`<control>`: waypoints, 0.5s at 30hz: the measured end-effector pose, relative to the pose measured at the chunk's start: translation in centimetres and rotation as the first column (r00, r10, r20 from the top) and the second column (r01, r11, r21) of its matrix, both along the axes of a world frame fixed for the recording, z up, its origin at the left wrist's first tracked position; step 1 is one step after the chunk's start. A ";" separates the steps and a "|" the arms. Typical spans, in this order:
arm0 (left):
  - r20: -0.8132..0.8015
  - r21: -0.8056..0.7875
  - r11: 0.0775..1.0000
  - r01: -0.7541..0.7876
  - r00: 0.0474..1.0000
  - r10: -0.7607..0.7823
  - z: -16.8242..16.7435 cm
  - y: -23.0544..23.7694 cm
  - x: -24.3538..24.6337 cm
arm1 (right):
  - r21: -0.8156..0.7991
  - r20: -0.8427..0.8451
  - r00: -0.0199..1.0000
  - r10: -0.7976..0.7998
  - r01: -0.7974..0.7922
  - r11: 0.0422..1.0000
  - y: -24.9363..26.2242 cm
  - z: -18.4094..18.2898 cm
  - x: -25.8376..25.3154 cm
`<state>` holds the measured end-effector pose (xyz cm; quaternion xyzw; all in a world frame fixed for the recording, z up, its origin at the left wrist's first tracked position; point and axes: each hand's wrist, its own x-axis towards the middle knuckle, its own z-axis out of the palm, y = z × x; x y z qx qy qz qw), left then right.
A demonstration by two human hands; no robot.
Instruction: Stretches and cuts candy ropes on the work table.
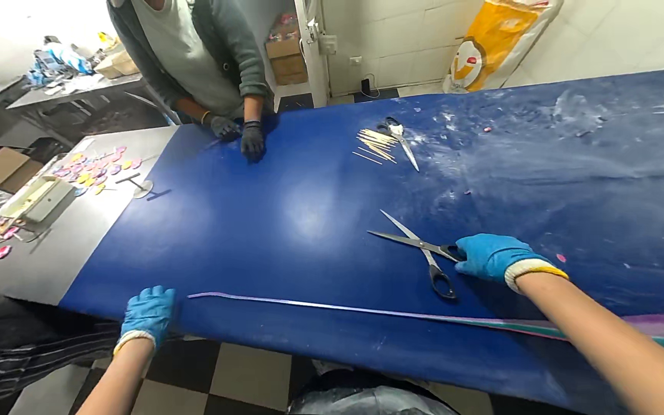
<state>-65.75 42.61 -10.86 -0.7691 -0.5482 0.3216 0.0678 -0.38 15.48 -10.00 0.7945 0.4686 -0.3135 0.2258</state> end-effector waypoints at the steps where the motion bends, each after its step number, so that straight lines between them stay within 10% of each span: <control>1: 0.072 0.035 0.999 0.019 0.997 -0.021 0.2 -1.0 1.5 | -0.004 -0.038 0.999 -0.024 0.024 1.000 -0.2 0.5 -0.2; 11: 0.683 -0.044 0.843 0.536 0.632 -0.366 -3.9 -15.4 24.0 | -0.049 0.111 0.994 -0.013 0.019 0.999 1.3 0.6 -3.9; 15: 0.705 -0.185 0.824 0.536 0.657 -0.269 -4.4 -16.8 27.1 | 0.123 -0.465 0.862 -0.202 0.289 0.949 -3.6 -1.0 -0.5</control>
